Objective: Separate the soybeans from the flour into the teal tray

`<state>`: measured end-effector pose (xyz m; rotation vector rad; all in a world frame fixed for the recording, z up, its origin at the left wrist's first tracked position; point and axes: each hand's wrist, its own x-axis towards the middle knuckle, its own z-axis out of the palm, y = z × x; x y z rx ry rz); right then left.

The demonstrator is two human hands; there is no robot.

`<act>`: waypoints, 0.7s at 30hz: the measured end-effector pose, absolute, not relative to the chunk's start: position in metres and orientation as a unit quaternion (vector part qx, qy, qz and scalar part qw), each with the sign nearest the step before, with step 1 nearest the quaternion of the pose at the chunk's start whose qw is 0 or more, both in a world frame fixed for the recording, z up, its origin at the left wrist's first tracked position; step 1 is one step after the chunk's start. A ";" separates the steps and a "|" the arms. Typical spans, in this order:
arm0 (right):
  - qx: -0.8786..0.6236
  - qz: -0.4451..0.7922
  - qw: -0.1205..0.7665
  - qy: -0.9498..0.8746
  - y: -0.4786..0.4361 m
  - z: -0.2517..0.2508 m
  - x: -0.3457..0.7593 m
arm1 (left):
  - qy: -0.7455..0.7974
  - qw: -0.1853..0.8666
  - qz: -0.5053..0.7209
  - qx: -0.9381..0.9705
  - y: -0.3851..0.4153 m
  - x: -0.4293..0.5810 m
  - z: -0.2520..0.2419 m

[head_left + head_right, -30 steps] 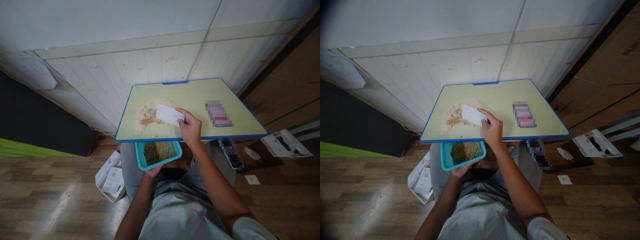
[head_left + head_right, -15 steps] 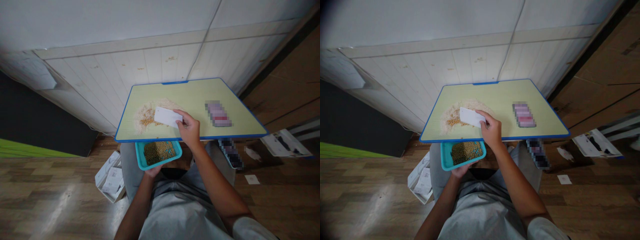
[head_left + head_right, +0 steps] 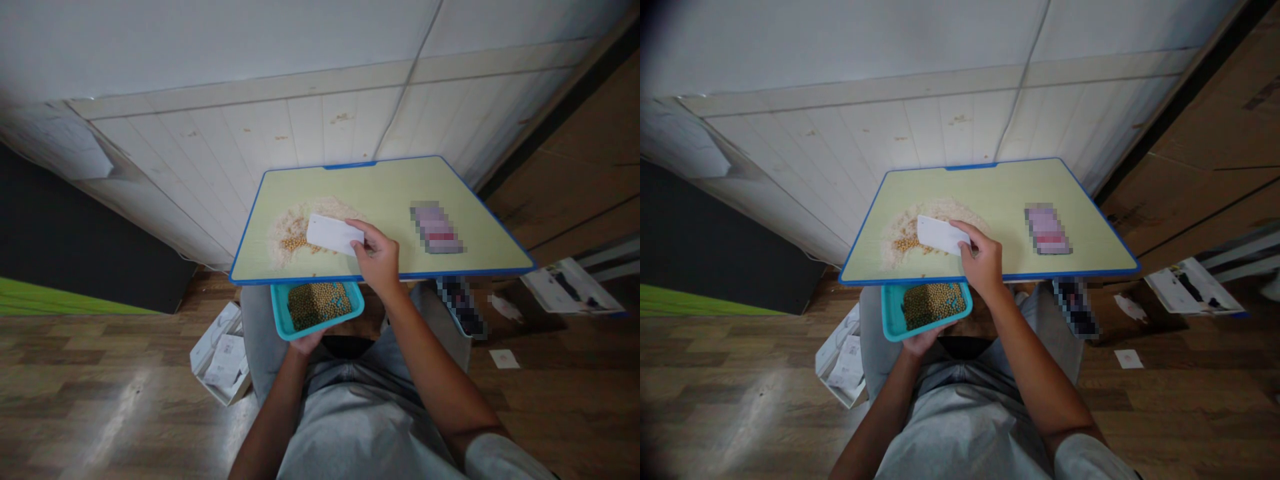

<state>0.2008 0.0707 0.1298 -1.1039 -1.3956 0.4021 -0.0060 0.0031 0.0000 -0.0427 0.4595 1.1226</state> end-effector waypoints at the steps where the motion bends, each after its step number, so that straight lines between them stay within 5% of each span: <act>1: -0.479 0.169 0.616 -0.602 0.071 0.130 0.201 | 0.218 0.823 0.524 -0.017 0.003 -0.006 -0.001; 21: -0.511 0.136 0.603 -0.598 0.071 0.130 0.202 | 0.182 0.836 0.518 0.008 0.004 -0.010 -0.016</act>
